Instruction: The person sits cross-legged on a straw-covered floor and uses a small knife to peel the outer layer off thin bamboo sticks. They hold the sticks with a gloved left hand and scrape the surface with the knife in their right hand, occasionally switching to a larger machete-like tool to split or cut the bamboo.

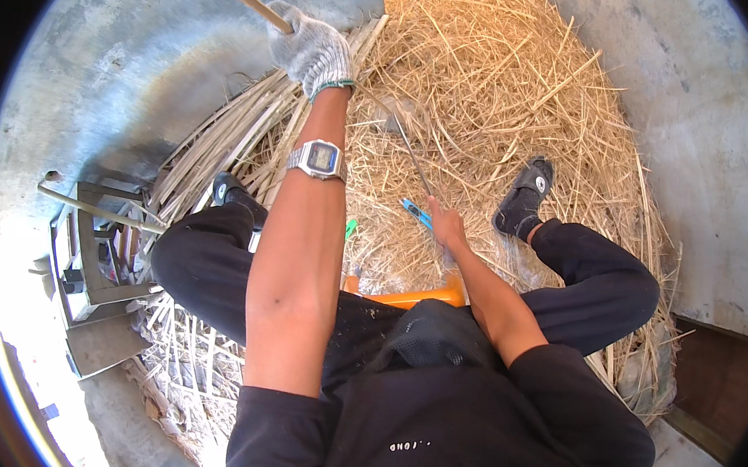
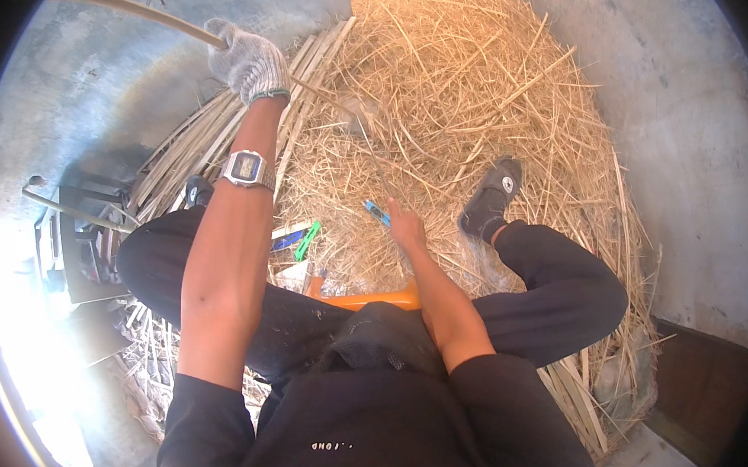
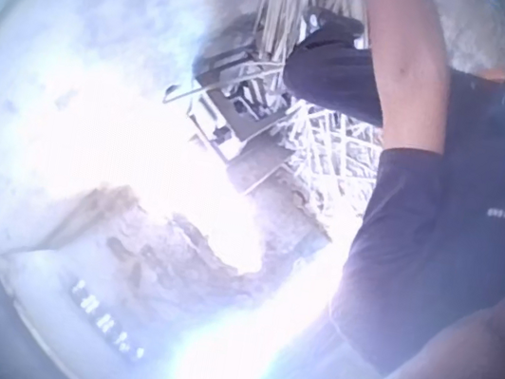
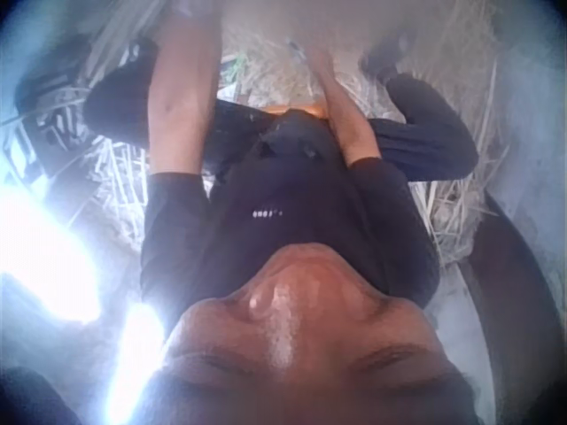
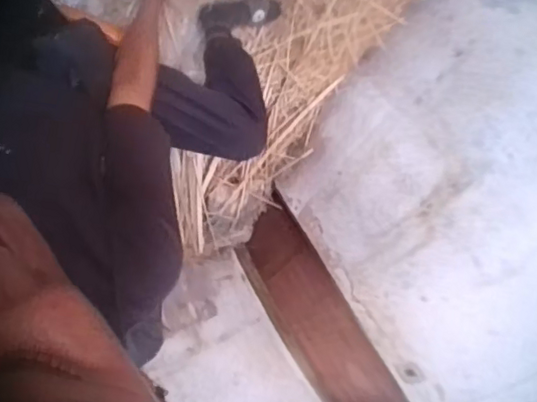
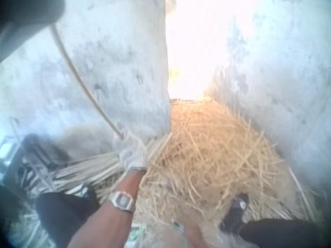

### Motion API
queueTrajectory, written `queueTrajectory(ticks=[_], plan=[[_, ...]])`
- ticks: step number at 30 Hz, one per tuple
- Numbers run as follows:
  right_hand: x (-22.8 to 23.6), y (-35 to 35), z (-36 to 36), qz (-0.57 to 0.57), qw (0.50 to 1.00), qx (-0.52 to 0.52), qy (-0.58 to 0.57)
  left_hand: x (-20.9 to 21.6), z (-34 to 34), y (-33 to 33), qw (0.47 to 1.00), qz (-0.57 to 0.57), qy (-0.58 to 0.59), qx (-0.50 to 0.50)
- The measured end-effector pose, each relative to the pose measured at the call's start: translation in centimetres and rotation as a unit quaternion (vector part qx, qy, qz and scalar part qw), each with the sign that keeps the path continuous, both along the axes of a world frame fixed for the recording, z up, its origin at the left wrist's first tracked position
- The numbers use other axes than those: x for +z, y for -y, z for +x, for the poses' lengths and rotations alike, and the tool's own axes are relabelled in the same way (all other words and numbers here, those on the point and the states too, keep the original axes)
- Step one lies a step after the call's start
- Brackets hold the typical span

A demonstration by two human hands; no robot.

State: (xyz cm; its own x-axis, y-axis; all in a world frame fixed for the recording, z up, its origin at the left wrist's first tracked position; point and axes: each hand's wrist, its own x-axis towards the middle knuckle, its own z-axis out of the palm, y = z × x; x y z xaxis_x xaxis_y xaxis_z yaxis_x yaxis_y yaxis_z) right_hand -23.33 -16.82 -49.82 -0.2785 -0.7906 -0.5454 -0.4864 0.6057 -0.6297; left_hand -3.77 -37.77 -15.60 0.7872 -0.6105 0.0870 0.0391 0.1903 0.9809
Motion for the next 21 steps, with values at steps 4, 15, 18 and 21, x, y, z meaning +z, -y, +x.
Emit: queueTrajectory(ticks=[4,15,18,21], plan=[[4.5,1.8,-0.8,0.212,0.909,-0.084,0.348,-0.8,1.2,-0.1,0.996,-0.032,-0.068,0.037],[15.3,6.8,2.8,-0.185,0.891,-0.059,0.409,0.5,4.3,-2.2,0.961,-0.102,-0.162,-0.197],[13.6,5.9,3.5,-0.196,0.884,-0.052,0.422,0.1,5.8,-2.4,0.940,-0.118,-0.140,-0.288],[11.4,5.0,3.5,-0.134,0.940,-0.055,0.309,-0.5,6.6,-2.6,0.920,-0.094,-0.088,-0.371]])
